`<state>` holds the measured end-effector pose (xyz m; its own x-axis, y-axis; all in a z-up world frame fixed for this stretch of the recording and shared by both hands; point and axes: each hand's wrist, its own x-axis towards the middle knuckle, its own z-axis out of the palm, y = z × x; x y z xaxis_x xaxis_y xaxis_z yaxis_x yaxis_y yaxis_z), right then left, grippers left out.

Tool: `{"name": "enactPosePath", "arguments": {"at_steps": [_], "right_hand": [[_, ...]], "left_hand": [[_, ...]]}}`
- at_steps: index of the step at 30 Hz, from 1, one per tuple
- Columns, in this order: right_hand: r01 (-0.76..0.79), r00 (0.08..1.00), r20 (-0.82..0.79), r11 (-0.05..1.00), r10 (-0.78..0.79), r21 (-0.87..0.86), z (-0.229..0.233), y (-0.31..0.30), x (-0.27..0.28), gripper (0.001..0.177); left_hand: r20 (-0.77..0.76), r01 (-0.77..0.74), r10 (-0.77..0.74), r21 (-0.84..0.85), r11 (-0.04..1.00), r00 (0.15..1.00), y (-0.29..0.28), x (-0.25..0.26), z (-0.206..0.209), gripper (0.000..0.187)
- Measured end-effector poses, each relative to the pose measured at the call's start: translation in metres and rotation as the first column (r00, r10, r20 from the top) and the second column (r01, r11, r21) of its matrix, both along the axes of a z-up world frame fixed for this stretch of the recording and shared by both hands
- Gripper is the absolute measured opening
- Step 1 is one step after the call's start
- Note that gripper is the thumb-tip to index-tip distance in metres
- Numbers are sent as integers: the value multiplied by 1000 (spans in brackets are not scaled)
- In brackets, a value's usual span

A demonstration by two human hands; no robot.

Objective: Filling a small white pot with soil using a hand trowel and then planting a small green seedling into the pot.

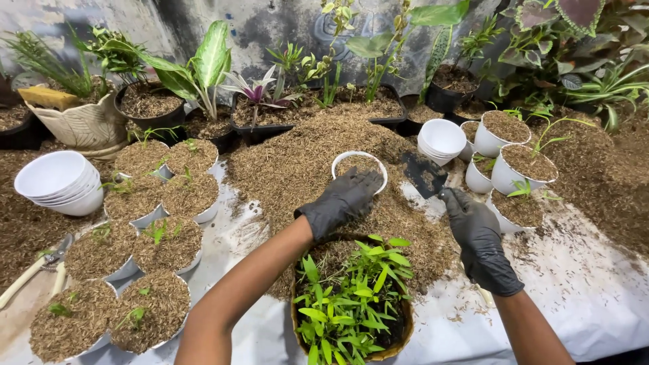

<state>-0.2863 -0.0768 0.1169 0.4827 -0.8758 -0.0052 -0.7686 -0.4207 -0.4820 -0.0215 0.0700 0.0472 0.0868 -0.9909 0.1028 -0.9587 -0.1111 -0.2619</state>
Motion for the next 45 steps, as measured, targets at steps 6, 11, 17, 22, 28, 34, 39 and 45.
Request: {"name": "enactPosePath", "arguments": {"at_steps": [6, 11, 17, 22, 28, 34, 39, 45], "right_hand": [[50, 999, -17, 996, -49, 75, 5, 7, -5, 51], [62, 994, -97, 995, -54, 83, -47, -41, -3, 52], [87, 988, -135, 990, -73, 108, -56, -20, -1, 54], [37, 996, 71, 963, -58, 266, -48, 7, 3, 54], [-54, 995, 96, 940, 23, 336, -64, -11, 0, 48], [-25, 959, 261, 882, -112, 470, -53, -8, 4, 43], [-76, 919, 340, 760, -197, 646, -25, 10, 3, 37], [-143, 897, 402, 741, -183, 656, -1, 8, -1, 37]], "left_hand": [[557, -20, 25, -14, 1000, 830, 86, -13, 78, 27], [-22, -56, 53, -162, 985, 998, 9, 88, -47, 76], [-139, -67, 35, -238, 969, 990, 33, 42, 8, 110], [-315, -77, -16, -280, 957, 949, 44, 30, 27, 123], [-472, -131, -32, -310, 942, 881, 47, 24, 22, 106], [-542, -177, -72, -394, 902, 838, 30, 36, -4, 104], [-739, -306, -25, -310, 900, 673, 49, 12, 31, 115], [-849, -460, 91, -189, 868, 521, 43, 9, 32, 129]]}}
